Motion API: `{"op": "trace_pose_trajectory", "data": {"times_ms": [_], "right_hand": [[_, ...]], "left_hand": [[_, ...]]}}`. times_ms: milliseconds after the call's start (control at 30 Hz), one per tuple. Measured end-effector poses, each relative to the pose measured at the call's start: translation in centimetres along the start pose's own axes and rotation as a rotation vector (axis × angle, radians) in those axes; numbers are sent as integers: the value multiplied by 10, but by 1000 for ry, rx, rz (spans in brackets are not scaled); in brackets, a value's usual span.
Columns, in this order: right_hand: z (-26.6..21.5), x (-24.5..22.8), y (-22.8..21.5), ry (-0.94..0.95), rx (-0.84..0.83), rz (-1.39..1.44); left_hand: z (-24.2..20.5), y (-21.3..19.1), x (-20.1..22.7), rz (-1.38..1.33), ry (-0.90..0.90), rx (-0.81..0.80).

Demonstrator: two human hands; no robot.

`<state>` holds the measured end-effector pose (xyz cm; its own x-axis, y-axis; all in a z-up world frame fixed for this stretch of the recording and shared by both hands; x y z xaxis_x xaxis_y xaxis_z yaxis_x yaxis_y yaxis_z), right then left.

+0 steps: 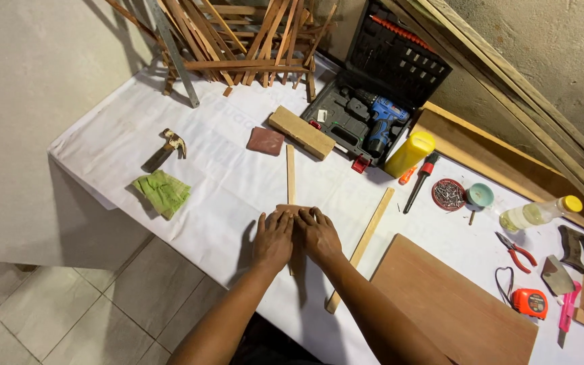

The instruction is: Measuring, marking, and arranging thin wood strips on a workbench to prepare for assembly.

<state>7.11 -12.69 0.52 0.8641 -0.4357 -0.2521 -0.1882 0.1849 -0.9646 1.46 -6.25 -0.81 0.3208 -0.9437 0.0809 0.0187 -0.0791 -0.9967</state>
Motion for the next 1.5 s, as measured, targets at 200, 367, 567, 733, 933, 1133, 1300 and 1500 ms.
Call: {"op": "trace_pose_trajectory", "data": {"times_ms": [200,367,567,733,933,1133,1300,1500], "right_hand": [[-50,-31,-2,-45,-42,-27],[-72,-43,-2,-2,-134,-11],[-63,-39,3,-5,-178,-45],[-21,-14,7,52,-194,-50],[45,32,4,105,-89,-80],[112,59,-9,130,-45,-61],[146,79,-1,159,-80,-82],[138,74,1,150,-7,-41]], "left_hand": [[-56,9,17,-5,-25,-76],[-88,-2,24,-6,1,-132],[-71,-1,17,-13,0,-192],[-20,-5,3,12,-16,-212],[62,-3,-19,12,30,-136],[138,-4,-50,-72,65,-54],[178,-8,-62,-43,98,-6],[160,-1,-62,-100,114,37]]}}
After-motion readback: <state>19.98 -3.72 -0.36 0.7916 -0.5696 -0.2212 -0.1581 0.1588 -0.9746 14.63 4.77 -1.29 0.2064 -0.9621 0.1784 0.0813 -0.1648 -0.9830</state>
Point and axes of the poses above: each hand's wrist, its own z-axis towards the middle knuckle, its own y-axis out of the palm, x = y × z, the point moved 10 cm from there along z, towards the middle knuckle, and after that the axes turned 8 degrees about -y, right-handed, at the moved point
